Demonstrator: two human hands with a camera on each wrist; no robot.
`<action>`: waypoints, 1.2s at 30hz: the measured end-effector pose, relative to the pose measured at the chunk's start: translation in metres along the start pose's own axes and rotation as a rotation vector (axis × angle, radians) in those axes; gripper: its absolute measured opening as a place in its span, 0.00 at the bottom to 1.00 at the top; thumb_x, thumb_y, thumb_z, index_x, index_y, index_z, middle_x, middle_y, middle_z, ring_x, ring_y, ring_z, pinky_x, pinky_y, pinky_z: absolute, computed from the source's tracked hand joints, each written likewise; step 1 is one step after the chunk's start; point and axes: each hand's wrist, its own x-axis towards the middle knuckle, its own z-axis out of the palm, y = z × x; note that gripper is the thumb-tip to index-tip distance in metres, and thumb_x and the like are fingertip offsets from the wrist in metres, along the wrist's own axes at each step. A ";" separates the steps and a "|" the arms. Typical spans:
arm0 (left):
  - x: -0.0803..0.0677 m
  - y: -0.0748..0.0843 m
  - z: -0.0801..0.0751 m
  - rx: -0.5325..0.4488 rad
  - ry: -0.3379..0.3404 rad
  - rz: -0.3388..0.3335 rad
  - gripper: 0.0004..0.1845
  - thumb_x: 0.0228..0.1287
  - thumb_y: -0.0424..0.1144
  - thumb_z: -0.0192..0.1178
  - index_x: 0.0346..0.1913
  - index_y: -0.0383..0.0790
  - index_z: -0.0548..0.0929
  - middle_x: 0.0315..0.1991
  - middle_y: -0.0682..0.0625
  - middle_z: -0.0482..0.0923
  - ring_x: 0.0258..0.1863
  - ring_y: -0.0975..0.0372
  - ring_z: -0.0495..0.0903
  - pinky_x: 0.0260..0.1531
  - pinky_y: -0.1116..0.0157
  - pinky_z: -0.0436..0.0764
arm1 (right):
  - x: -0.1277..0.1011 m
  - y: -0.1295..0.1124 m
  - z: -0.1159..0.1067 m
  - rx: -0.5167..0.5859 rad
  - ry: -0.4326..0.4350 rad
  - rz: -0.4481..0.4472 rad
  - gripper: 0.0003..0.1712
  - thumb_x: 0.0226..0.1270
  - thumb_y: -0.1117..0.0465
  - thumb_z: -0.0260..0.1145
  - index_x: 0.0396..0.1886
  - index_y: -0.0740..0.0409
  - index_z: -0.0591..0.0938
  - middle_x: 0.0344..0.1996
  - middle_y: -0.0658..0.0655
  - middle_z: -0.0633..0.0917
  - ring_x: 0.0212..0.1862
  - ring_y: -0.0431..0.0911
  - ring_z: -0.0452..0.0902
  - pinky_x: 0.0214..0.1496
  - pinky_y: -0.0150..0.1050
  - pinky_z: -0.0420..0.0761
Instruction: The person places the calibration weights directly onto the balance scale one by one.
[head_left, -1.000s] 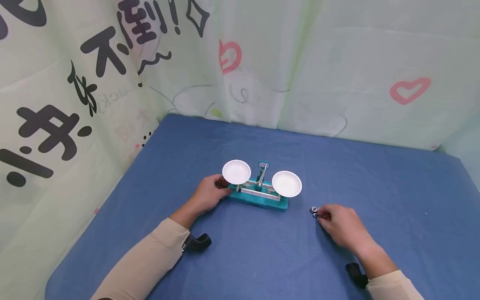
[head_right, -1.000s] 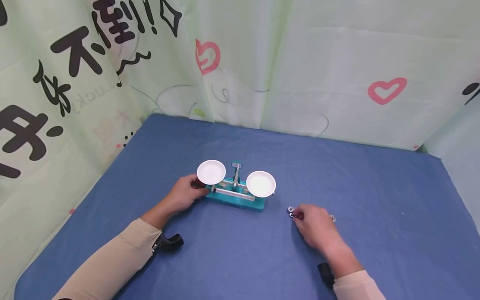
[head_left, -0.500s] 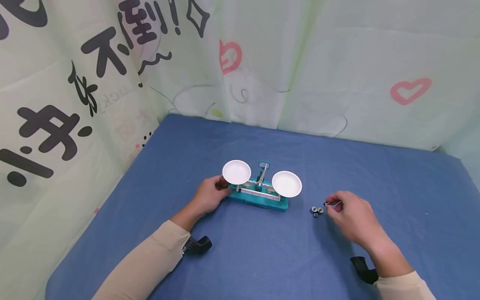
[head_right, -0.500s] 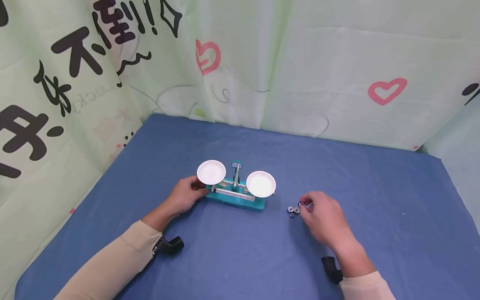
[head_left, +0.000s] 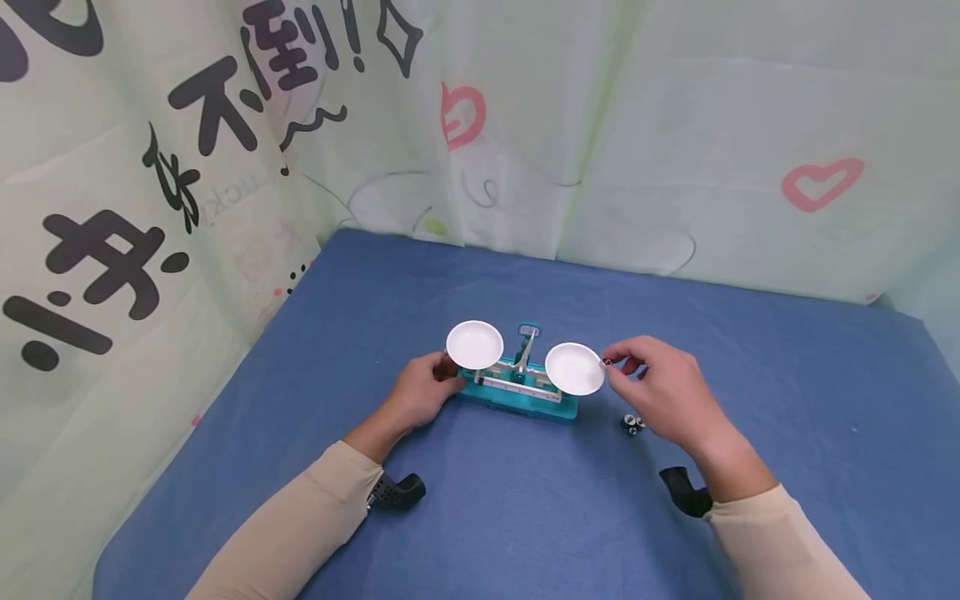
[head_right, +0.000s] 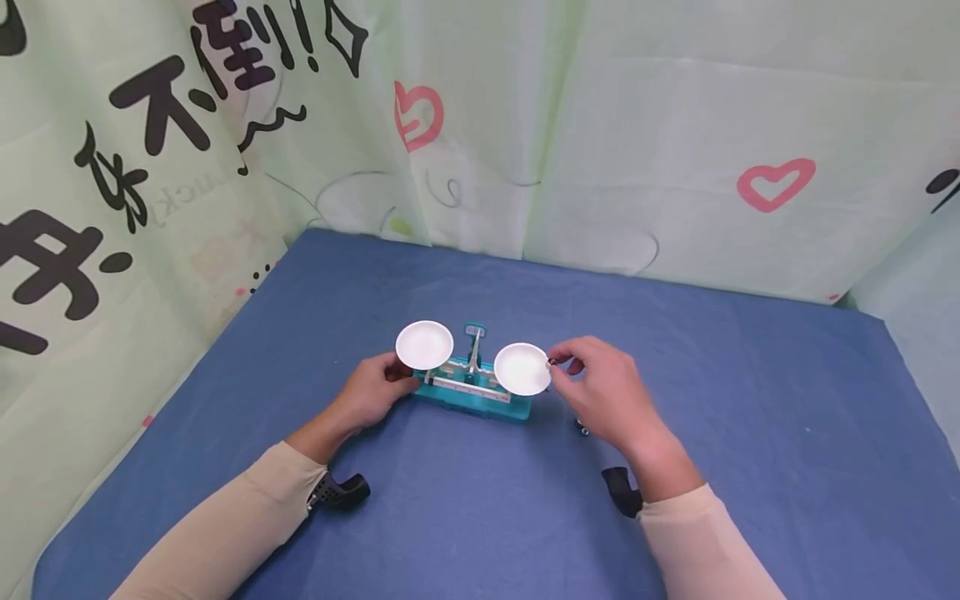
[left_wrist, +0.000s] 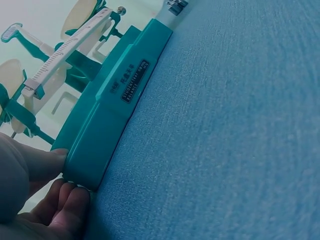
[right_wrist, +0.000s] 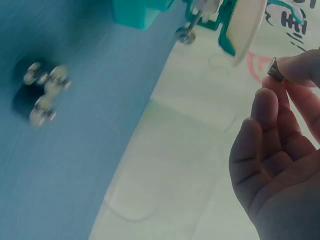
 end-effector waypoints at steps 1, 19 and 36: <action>0.000 0.000 0.000 -0.001 0.001 0.000 0.09 0.67 0.31 0.64 0.47 0.31 0.82 0.42 0.44 0.81 0.43 0.53 0.78 0.48 0.53 0.78 | 0.003 -0.002 0.001 0.006 -0.004 -0.004 0.09 0.68 0.65 0.66 0.46 0.62 0.86 0.42 0.59 0.84 0.43 0.54 0.77 0.43 0.52 0.79; -0.001 0.002 -0.001 0.022 0.001 -0.007 0.08 0.67 0.32 0.65 0.46 0.32 0.82 0.41 0.44 0.81 0.43 0.53 0.78 0.47 0.53 0.78 | 0.030 -0.011 0.025 -0.021 -0.074 -0.075 0.09 0.66 0.65 0.66 0.42 0.63 0.88 0.44 0.62 0.86 0.52 0.61 0.73 0.54 0.62 0.70; -0.003 0.002 -0.002 0.036 -0.006 -0.006 0.08 0.68 0.32 0.64 0.46 0.32 0.82 0.41 0.44 0.80 0.43 0.53 0.78 0.47 0.53 0.77 | 0.031 -0.019 0.032 -0.065 -0.081 -0.054 0.09 0.66 0.64 0.66 0.42 0.58 0.89 0.44 0.60 0.87 0.55 0.59 0.70 0.64 0.72 0.49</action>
